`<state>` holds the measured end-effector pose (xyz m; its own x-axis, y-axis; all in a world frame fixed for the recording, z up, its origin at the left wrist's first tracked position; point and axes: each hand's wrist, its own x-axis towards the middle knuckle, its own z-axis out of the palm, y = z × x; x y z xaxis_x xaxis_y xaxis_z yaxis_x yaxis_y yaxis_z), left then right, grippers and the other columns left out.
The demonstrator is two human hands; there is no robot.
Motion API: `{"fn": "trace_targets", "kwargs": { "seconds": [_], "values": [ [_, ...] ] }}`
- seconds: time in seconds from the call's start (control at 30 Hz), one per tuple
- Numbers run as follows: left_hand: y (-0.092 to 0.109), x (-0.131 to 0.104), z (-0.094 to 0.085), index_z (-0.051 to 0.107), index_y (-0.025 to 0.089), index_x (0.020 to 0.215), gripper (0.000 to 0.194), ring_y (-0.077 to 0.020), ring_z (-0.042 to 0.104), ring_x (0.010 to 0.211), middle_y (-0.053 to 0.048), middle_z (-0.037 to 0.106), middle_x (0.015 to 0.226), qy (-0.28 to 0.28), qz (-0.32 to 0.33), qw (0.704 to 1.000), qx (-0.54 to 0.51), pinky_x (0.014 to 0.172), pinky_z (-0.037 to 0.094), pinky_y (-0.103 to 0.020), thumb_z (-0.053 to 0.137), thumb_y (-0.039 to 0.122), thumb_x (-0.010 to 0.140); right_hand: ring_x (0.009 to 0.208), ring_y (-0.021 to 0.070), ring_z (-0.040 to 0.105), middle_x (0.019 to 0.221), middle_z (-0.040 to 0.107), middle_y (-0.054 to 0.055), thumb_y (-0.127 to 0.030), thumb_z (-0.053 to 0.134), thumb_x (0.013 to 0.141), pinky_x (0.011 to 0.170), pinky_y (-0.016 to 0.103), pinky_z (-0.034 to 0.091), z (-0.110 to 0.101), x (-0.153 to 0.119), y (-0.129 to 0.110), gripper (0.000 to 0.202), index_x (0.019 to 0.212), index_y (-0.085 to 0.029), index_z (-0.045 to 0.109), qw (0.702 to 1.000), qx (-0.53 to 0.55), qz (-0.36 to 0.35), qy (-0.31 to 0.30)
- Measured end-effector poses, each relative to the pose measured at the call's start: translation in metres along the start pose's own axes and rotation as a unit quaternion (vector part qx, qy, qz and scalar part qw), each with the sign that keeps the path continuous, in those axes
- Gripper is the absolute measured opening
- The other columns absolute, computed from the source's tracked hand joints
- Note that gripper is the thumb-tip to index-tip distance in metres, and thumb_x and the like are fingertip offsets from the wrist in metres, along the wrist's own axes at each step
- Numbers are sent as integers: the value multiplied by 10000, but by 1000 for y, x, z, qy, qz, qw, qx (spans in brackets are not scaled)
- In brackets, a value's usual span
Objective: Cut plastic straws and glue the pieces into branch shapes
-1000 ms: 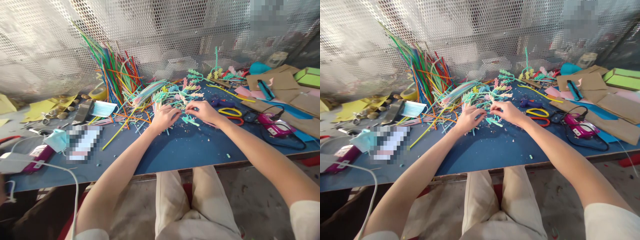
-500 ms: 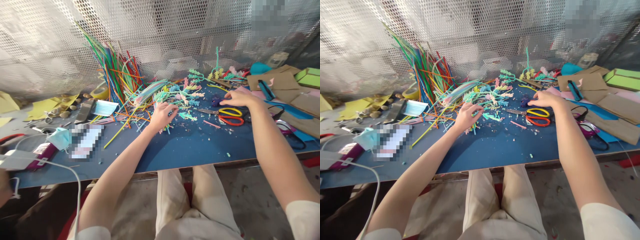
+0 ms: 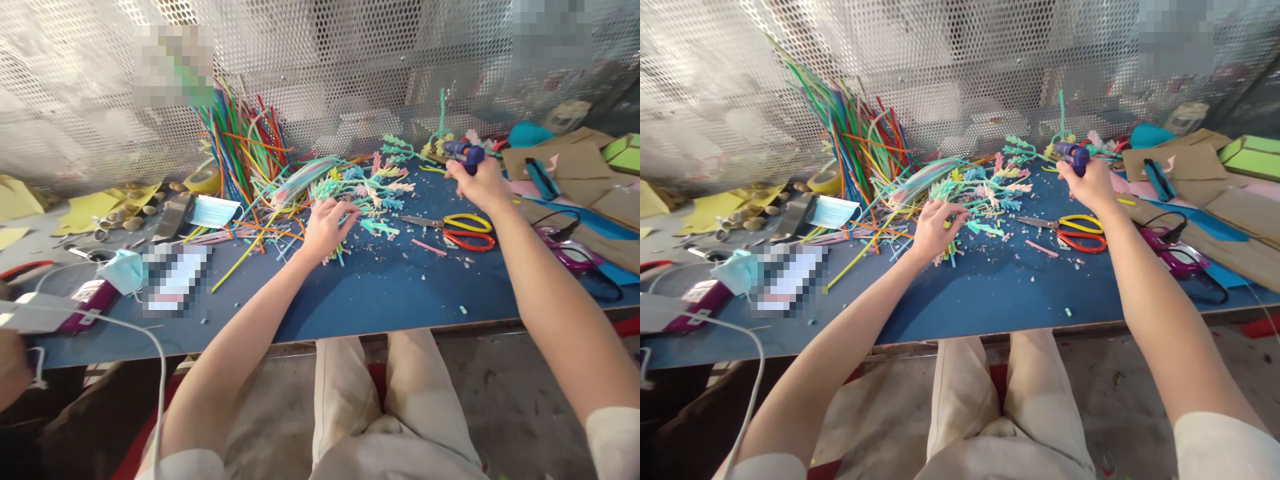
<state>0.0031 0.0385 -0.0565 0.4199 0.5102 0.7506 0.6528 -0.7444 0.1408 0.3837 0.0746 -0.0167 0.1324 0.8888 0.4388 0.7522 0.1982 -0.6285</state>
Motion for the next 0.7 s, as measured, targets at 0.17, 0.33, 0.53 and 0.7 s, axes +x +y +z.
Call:
{"fn": "trace_targets", "kwargs": {
  "seconds": [0.17,0.33,0.53,0.7],
  "values": [
    [3,0,-1,707,232,1059,192,-213,674,901,-26,805,928,-4,-17,1000,0,887,468,-401,599,389,1091,516,136,515,712,696,81,-827,564,953,557,335,394,18,-24,-30,666,748,-201,664,933,279,-130,-187],
    [6,0,-4,707,226,1044,201,-212,658,889,-30,798,928,14,-5,1000,2,844,466,-394,583,374,1097,560,187,558,749,719,86,-887,523,924,619,394,486,39,-47,-47,693,727,-240,675,917,268,-131,-263],
    [7,-1,-3,728,238,1047,228,-215,661,892,-41,768,897,2,-10,1000,7,857,478,-401,566,389,1101,641,253,607,746,683,108,-909,495,901,661,466,533,54,-52,-45,708,641,-258,588,911,294,-119,-265],
    [8,-1,-3,726,253,1044,223,-220,666,906,-43,777,921,-11,-20,1000,5,857,483,-412,564,395,1099,718,299,646,716,651,115,-903,482,902,700,494,551,57,-52,-41,703,602,-272,561,916,289,-102,-260]
  ]
}}
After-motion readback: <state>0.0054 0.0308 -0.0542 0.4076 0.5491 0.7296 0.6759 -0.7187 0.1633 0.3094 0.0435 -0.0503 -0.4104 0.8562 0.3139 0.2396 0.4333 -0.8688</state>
